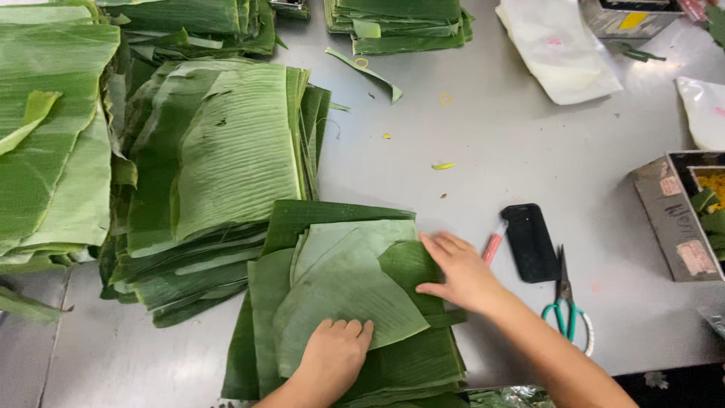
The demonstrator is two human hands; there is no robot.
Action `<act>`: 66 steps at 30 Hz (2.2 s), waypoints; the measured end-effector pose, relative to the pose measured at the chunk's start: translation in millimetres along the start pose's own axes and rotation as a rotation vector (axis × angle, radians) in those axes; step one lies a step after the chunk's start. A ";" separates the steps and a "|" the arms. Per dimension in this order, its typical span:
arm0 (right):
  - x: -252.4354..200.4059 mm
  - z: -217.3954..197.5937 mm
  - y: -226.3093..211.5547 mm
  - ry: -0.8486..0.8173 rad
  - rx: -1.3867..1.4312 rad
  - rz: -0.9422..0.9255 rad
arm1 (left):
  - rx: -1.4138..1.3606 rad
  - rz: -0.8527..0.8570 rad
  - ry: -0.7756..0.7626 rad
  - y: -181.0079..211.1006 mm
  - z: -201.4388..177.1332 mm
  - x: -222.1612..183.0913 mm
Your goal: The person prepares banana leaves by hand on a table, folding them and arranging them in stacks.
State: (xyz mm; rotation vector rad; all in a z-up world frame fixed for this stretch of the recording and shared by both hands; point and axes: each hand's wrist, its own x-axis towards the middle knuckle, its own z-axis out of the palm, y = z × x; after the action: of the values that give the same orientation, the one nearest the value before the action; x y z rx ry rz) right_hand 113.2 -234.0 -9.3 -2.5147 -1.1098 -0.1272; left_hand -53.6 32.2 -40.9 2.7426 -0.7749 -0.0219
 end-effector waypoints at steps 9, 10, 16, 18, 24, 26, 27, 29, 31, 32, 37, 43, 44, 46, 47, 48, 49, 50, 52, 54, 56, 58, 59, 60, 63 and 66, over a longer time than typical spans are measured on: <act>-18.5 -20.9 2.9 0.444 0.316 0.470 | -0.311 -0.143 0.213 -9.3 -34.4 -9.9; -22.8 -34.1 0.1 0.596 0.333 0.464 | -0.273 -0.101 0.172 -9.5 -32.4 -7.0; -22.1 -43.8 -48.5 0.452 0.421 -0.015 | -0.434 0.089 0.335 -0.8 -46.4 14.4; -15.0 -24.9 -64.6 0.224 0.324 -0.241 | -0.578 0.137 0.468 -3.2 -59.6 10.9; -41.2 17.1 -75.5 -0.295 0.370 -0.281 | -0.189 0.137 0.381 -34.1 -76.8 11.7; -47.9 25.4 -69.9 -0.280 0.398 -0.297 | -0.204 0.099 0.191 -41.9 -69.3 20.7; -50.1 26.8 -66.5 -0.270 0.408 -0.305 | -0.209 0.083 0.100 -44.0 -65.2 25.2; -55.3 26.1 -63.3 -0.223 0.416 -0.242 | -0.168 0.053 0.074 -41.5 -57.7 28.8; -57.3 26.1 -60.1 -0.186 0.424 -0.209 | -0.159 0.012 0.044 -37.8 -52.6 31.9; -58.0 27.3 -57.0 -0.171 0.427 -0.208 | -0.171 -0.014 0.028 -35.9 -51.0 33.4; -77.8 52.0 -36.7 -0.028 0.415 -0.092 | -0.258 -0.205 -0.173 -35.4 -42.6 35.6; -54.4 -12.9 26.0 1.071 0.968 0.694 | -0.254 -0.169 -0.145 -33.6 -33.0 34.9; -51.5 -41.6 31.5 1.217 0.969 0.709 | -0.261 -0.173 -0.128 -32.2 -33.3 34.9; -48.5 -69.2 19.3 1.268 0.923 0.713 | -0.306 -0.203 -0.137 -30.0 -37.7 34.8; -46.6 -68.1 7.4 1.179 0.881 0.700 | -0.339 -0.225 -0.161 -31.1 -42.9 36.8; -47.7 -67.3 -2.6 1.091 0.836 0.684 | -0.373 -0.247 -0.184 -30.1 -48.8 37.5; -48.1 -56.2 -16.6 0.862 0.590 0.830 | -0.561 -0.213 -0.066 -26.3 -54.6 34.5; -49.5 -46.2 -30.2 0.623 0.344 0.952 | -0.747 -0.176 0.053 -20.9 -59.7 30.9; -48.5 -23.4 -64.4 0.179 0.602 0.722 | -1.078 -0.108 0.230 -11.8 -64.2 38.7; -36.5 -3.0 -90.3 0.189 0.770 0.183 | -1.376 -0.076 0.336 2.8 -60.8 39.8; -32.8 2.0 -105.5 0.048 0.949 0.210 | -1.564 -0.390 0.330 6.9 -59.0 41.9; -37.7 1.7 -112.4 -0.184 1.076 0.279 | -1.617 -0.577 0.408 5.2 -59.4 41.3; -40.8 2.9 -113.9 -0.301 1.134 0.314 | -1.583 -0.601 0.496 1.9 -60.3 38.1; -44.7 5.7 -113.6 -0.420 1.189 0.348 | -1.548 -0.624 0.584 -3.2 -60.1 35.4; -77.3 3.4 -87.3 -0.567 1.519 0.562 | -1.449 -1.194 0.772 -36.5 -56.1 22.4; -130.5 -24.2 -32.5 -0.650 1.455 0.694 | -1.129 -1.201 1.033 -80.4 -56.8 -17.0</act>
State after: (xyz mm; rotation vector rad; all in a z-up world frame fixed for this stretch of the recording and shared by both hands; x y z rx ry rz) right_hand 2.2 -313.8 -7.5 -1.3643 -0.1542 1.2500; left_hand -21.9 121.8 -10.2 1.3777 0.9113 0.4777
